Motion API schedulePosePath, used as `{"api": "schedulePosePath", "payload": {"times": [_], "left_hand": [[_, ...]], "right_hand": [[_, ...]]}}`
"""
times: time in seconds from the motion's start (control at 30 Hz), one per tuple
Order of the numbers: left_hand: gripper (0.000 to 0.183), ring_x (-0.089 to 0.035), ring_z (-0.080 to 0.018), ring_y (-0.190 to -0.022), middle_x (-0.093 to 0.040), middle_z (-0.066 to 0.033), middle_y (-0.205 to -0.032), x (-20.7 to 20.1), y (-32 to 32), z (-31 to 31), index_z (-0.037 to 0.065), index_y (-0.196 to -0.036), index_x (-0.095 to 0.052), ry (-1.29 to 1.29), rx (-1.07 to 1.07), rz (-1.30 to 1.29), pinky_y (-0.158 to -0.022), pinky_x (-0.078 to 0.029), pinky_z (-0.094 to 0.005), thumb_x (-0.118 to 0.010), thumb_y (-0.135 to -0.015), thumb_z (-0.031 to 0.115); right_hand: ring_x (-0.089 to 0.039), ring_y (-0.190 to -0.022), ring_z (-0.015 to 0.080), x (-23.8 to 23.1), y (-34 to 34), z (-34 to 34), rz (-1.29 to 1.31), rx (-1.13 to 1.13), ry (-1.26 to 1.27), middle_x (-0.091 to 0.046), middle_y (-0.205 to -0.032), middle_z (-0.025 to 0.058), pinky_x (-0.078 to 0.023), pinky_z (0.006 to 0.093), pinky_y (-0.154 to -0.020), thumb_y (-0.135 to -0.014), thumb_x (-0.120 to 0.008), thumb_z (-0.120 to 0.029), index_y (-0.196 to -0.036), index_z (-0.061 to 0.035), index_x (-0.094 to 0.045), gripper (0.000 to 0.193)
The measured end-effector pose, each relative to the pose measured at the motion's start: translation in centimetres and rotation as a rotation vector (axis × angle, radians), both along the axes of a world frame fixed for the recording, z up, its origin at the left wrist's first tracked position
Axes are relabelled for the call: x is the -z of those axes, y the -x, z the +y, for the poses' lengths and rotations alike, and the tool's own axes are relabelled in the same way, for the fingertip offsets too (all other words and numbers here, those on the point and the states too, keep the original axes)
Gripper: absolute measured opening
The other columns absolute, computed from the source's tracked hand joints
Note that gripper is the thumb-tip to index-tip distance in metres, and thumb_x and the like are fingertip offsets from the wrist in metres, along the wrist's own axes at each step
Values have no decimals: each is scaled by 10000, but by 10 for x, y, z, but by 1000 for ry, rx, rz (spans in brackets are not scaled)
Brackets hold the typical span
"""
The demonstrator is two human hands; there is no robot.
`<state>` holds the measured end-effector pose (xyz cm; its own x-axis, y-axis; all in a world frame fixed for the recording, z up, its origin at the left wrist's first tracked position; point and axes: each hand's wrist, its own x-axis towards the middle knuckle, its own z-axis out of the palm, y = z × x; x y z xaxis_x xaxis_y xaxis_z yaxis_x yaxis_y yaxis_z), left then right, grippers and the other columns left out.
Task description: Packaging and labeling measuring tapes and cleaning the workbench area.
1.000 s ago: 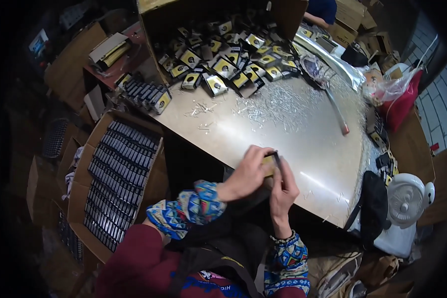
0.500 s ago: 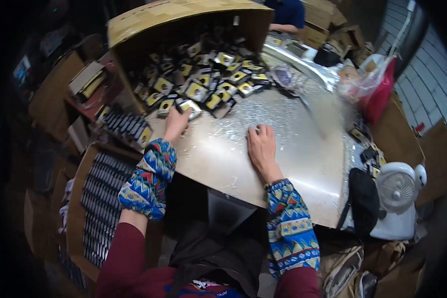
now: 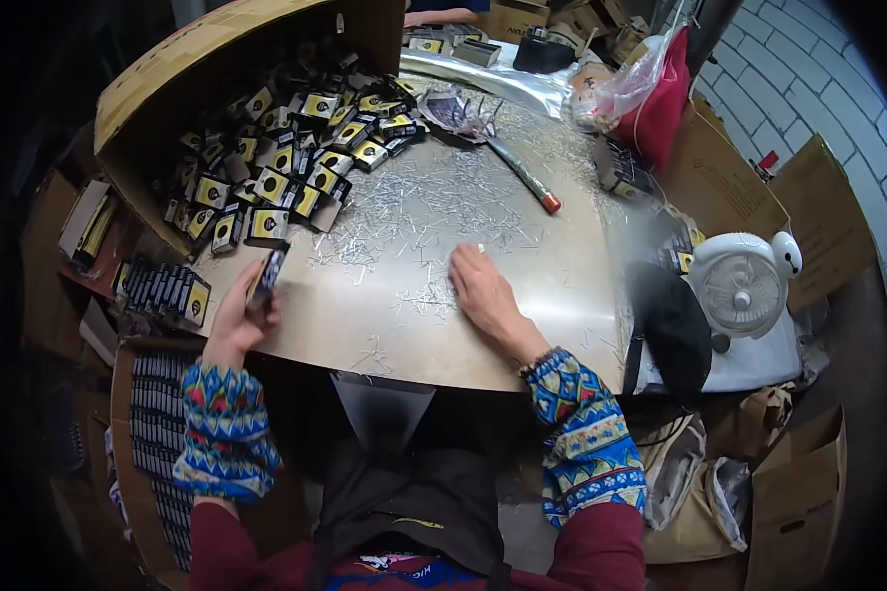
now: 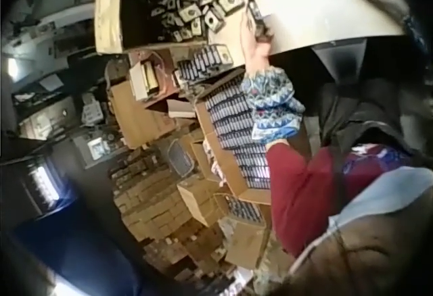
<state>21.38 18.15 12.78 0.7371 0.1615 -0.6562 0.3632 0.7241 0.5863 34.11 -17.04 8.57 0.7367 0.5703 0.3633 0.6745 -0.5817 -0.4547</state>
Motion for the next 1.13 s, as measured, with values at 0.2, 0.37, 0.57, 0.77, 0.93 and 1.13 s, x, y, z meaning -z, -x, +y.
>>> {"api": "schedulePosePath", "payload": {"times": [0.2, 0.37, 0.57, 0.77, 0.93, 1.13], "left_hand": [[318, -626, -180, -535, -642, -39, -684, 12, 80, -34, 79, -940, -605, -103, 40, -93, -472, -524, -315, -522, -976, 383], [339, -676, -170, -754, -674, -41, -921, 37, 124, -66, 77, -1162, -555, -1, 16, -146, -621, -579, -370, -464, -993, 357], [276, -637, -144, -873, -623, -40, -995, 97, 185, -88, 78, -1201, -545, -247, 163, -12, -664, -560, -324, -478, -967, 207], [222, -556, -69, -779, -621, -7, -942, 140, 194, -145, 40, -1111, -605, -392, 457, -70, -675, -452, -221, -578, -893, 74], [150, -562, -65, -793, -608, 4, -896, 137, 198, -169, 44, -1040, -592, 1, 194, 17, -640, -458, -212, -563, -897, 81], [180, -572, -52, -797, -619, 12, -898, 140, 206, -169, 77, -1062, -593, -57, 147, -41, -582, -443, -191, -562, -885, 81]], "right_hand": [[-355, -1362, 376, 2, 13, 19, -119, 133, 93, -423, -1436, 206, -280, 497, -1120, -985, -490, -264, -1371, -73, -471, 431], [-244, -1406, 424, 1, 6, 56, -49, -82, 285, -331, -1495, 218, -219, 527, -1136, -976, -480, -396, -1429, -133, -416, 528], [-351, -1345, 407, 0, 24, 51, -23, -75, -69, -413, -1428, 239, -285, 483, -1118, -947, -538, -395, -1360, -91, -499, 514], [-370, -1327, 419, 8, 85, 92, -112, -102, 102, -432, -1401, 243, -291, 508, -1108, -954, -528, -339, -1298, -33, -514, 461], [-344, -1341, 439, 3, 148, 83, -59, -105, 92, -408, -1404, 272, -307, 516, -1095, -960, -527, -262, -1308, 42, -473, 465], [-258, -1378, 491, -26, 190, 55, 352, -311, 43, -366, -1459, 241, -308, 506, -1105, -938, -578, -195, -1395, -56, -433, 500]]}}
